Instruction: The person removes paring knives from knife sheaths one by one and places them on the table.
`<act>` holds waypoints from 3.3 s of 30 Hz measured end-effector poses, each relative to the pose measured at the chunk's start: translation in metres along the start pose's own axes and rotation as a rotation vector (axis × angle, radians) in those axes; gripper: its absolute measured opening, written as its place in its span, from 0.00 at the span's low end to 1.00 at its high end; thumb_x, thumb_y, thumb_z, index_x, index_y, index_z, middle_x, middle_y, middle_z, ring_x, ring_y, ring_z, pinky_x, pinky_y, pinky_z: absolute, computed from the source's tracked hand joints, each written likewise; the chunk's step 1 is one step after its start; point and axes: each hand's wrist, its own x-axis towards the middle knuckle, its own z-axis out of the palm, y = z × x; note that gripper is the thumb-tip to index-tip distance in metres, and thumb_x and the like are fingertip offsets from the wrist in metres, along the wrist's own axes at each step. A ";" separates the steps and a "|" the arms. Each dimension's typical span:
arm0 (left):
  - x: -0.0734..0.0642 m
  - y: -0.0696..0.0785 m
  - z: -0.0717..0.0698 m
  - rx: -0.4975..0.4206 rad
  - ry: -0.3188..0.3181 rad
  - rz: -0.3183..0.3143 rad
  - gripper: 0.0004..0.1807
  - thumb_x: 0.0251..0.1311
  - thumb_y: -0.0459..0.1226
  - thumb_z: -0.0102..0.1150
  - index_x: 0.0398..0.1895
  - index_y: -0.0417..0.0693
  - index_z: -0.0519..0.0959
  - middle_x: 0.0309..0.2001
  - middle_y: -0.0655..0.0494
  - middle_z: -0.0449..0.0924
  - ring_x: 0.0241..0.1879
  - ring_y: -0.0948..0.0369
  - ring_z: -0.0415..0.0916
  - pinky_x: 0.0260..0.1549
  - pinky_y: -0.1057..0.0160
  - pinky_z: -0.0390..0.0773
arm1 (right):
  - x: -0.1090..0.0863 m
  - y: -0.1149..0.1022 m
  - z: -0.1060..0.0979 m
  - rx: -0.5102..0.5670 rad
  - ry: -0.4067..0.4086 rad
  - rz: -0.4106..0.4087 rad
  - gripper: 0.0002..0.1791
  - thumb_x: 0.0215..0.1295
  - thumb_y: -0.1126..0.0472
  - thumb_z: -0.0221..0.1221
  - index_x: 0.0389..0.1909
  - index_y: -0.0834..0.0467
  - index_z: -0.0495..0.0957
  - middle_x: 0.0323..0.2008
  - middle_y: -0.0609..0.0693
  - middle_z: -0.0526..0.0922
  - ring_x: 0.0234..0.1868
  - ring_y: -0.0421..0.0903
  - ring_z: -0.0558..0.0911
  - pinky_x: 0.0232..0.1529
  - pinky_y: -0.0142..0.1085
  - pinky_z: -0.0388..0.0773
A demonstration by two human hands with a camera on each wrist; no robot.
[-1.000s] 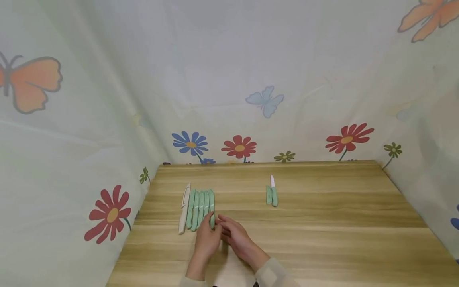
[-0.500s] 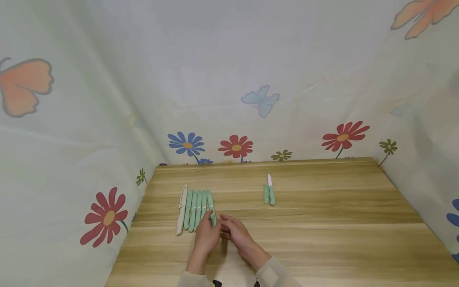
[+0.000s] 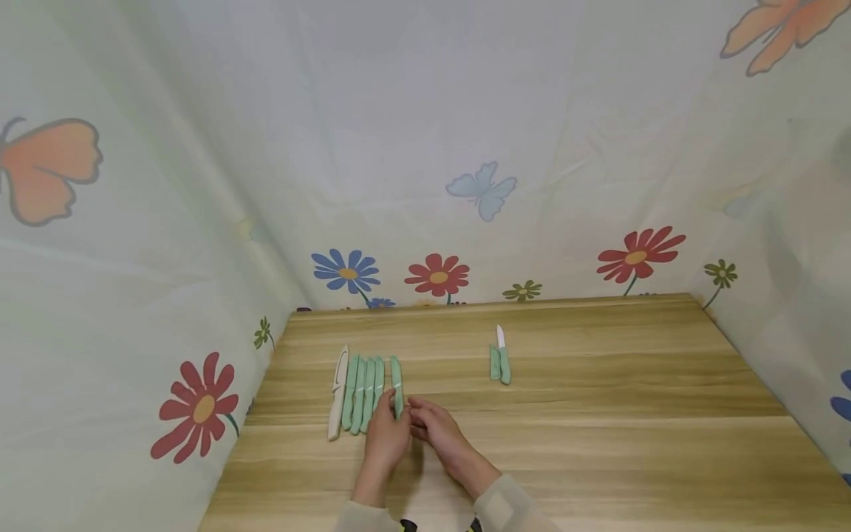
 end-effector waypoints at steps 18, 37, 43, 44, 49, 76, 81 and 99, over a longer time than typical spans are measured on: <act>0.004 -0.010 0.002 -0.040 0.063 -0.013 0.36 0.55 0.22 0.62 0.70 0.32 0.67 0.48 0.36 0.85 0.43 0.49 0.86 0.40 0.53 0.85 | -0.010 -0.002 -0.007 0.018 0.007 -0.009 0.30 0.78 0.62 0.47 0.72 0.78 0.61 0.67 0.74 0.74 0.61 0.55 0.83 0.60 0.40 0.83; 0.002 -0.001 0.008 -0.252 -0.187 -0.017 0.42 0.55 0.21 0.67 0.75 0.31 0.63 0.52 0.35 0.79 0.41 0.54 0.85 0.37 0.62 0.86 | -0.023 -0.011 -0.028 0.009 0.119 -0.043 0.27 0.75 0.66 0.51 0.71 0.76 0.65 0.62 0.73 0.78 0.51 0.50 0.87 0.56 0.43 0.86; -0.005 0.009 0.012 -0.329 -0.253 0.001 0.43 0.54 0.20 0.67 0.75 0.34 0.64 0.51 0.36 0.78 0.41 0.56 0.86 0.37 0.61 0.88 | -0.026 -0.014 -0.036 -0.049 0.187 -0.043 0.25 0.74 0.66 0.55 0.68 0.73 0.70 0.57 0.69 0.81 0.46 0.45 0.87 0.51 0.39 0.88; -0.006 0.011 0.013 -0.342 -0.263 0.000 0.43 0.54 0.20 0.67 0.75 0.34 0.64 0.51 0.36 0.78 0.41 0.56 0.86 0.37 0.60 0.89 | -0.026 -0.014 -0.038 -0.051 0.197 -0.043 0.24 0.75 0.66 0.56 0.67 0.73 0.71 0.56 0.68 0.81 0.46 0.45 0.87 0.50 0.39 0.88; -0.012 0.018 0.019 -0.387 -0.305 0.010 0.42 0.53 0.18 0.67 0.73 0.36 0.65 0.49 0.37 0.78 0.39 0.58 0.84 0.35 0.60 0.89 | -0.027 -0.014 -0.045 -0.074 0.243 -0.031 0.21 0.74 0.64 0.60 0.63 0.69 0.78 0.49 0.62 0.84 0.40 0.43 0.86 0.42 0.36 0.88; -0.030 0.039 0.049 -0.263 -0.391 0.129 0.39 0.55 0.21 0.68 0.71 0.45 0.68 0.47 0.49 0.78 0.39 0.63 0.82 0.33 0.67 0.86 | -0.052 -0.019 -0.079 -0.133 0.392 -0.010 0.18 0.67 0.66 0.66 0.56 0.69 0.82 0.40 0.53 0.87 0.36 0.43 0.82 0.33 0.33 0.84; -0.030 0.039 0.054 -0.219 -0.397 0.144 0.38 0.56 0.23 0.69 0.71 0.47 0.69 0.47 0.52 0.79 0.39 0.64 0.82 0.33 0.67 0.84 | -0.054 -0.020 -0.082 -0.137 0.392 -0.004 0.18 0.67 0.66 0.66 0.55 0.69 0.81 0.40 0.54 0.86 0.37 0.43 0.83 0.34 0.33 0.84; -0.032 0.038 0.059 -0.157 -0.416 0.179 0.40 0.56 0.23 0.69 0.74 0.48 0.69 0.45 0.55 0.80 0.39 0.65 0.83 0.32 0.70 0.83 | -0.059 -0.016 -0.084 -0.110 0.398 0.004 0.17 0.69 0.68 0.64 0.56 0.71 0.80 0.39 0.55 0.85 0.35 0.44 0.84 0.33 0.32 0.85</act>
